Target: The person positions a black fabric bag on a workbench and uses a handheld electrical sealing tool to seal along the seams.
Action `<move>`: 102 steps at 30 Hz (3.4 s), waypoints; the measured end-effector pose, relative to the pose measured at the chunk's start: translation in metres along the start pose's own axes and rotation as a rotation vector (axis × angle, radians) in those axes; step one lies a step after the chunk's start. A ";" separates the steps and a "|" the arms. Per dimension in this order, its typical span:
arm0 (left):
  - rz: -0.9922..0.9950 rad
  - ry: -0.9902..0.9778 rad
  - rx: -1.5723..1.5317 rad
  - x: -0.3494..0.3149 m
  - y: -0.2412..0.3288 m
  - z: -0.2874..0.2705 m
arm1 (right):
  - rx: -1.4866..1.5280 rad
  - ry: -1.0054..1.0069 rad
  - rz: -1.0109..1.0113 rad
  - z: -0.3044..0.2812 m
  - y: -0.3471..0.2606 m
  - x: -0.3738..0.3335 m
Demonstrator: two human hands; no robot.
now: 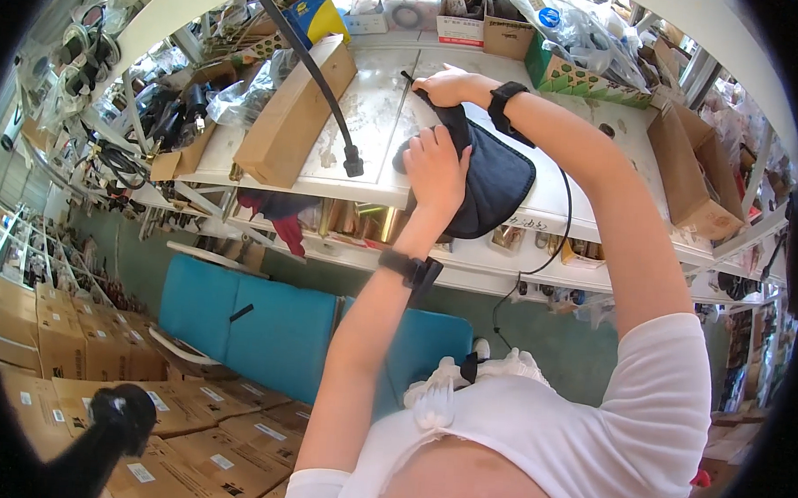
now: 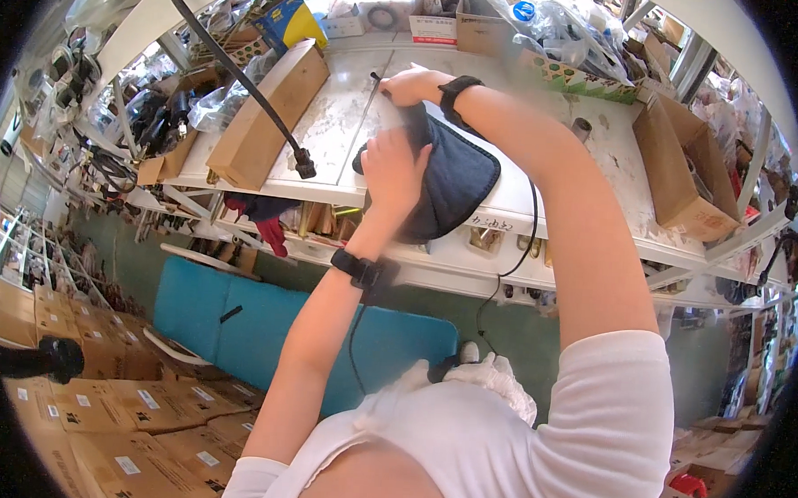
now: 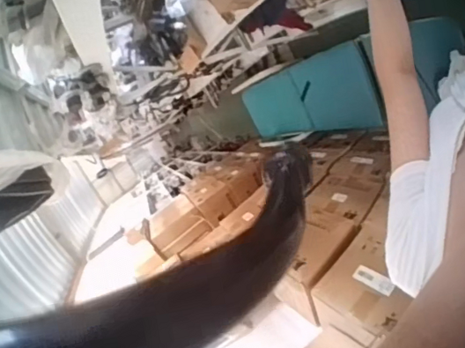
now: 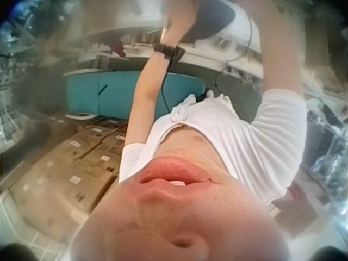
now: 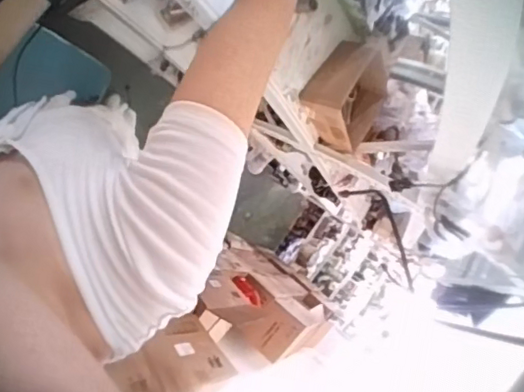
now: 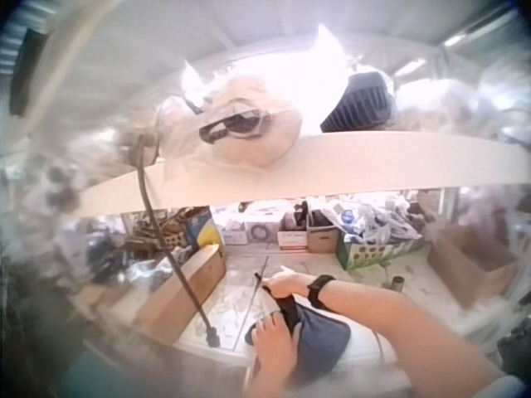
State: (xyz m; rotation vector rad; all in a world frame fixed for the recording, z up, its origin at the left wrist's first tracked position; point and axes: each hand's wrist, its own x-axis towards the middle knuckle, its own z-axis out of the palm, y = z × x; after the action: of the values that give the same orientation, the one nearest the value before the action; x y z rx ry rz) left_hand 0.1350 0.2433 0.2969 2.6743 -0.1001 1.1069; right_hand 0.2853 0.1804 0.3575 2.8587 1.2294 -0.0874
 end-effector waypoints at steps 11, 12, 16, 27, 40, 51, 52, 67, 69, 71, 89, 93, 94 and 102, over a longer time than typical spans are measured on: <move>0.124 -0.070 -0.262 -0.028 -0.014 -0.025 | 0.021 -0.278 -0.188 0.006 -0.015 -0.072; 0.120 -0.076 -0.271 -0.029 -0.015 -0.027 | 0.020 -0.276 -0.191 0.006 -0.014 -0.068; 0.135 -0.046 -0.265 -0.015 -0.018 -0.015 | 0.010 -0.172 -0.150 0.004 -0.002 -0.030; 0.010 -0.062 -0.281 0.002 -0.027 -0.002 | 0.189 -0.172 -0.036 -0.002 0.002 -0.002; 0.096 -0.063 -0.398 -0.015 -0.030 -0.020 | 0.296 -0.152 0.007 -0.002 -0.031 -0.129; 0.192 -0.097 -0.480 -0.033 0.005 -0.032 | 0.150 0.443 0.073 0.042 -0.069 -0.228; 0.195 -0.098 -0.478 -0.033 0.009 -0.031 | 0.152 0.446 0.074 0.045 -0.073 -0.234; 0.228 -0.148 -0.460 -0.040 0.085 -0.016 | 0.288 0.670 0.500 0.059 -0.082 -0.280; 0.215 -0.099 -0.483 -0.043 0.082 -0.016 | 0.322 0.644 0.492 0.057 -0.085 -0.281; 0.214 -0.097 -0.461 -0.043 0.076 -0.017 | 0.417 0.627 0.445 0.057 -0.089 -0.279; -0.001 -0.231 -0.034 0.029 0.001 0.020 | 0.017 0.563 0.287 0.032 -0.061 -0.215; 0.048 -0.260 -0.013 0.028 -0.004 0.020 | 0.128 0.423 0.200 0.016 -0.053 -0.195; 0.054 -0.272 -0.015 0.029 -0.003 0.021 | 0.153 0.338 0.196 0.012 -0.048 -0.190; 0.179 -0.154 0.062 0.034 -0.016 0.033 | 0.305 -0.305 0.056 0.017 0.031 -0.091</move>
State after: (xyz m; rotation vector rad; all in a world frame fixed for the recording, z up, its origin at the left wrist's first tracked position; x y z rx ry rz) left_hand 0.1844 0.2511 0.2946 2.8490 -0.3447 0.9651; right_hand 0.2448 0.0928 0.3465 2.9677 1.1597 -0.7391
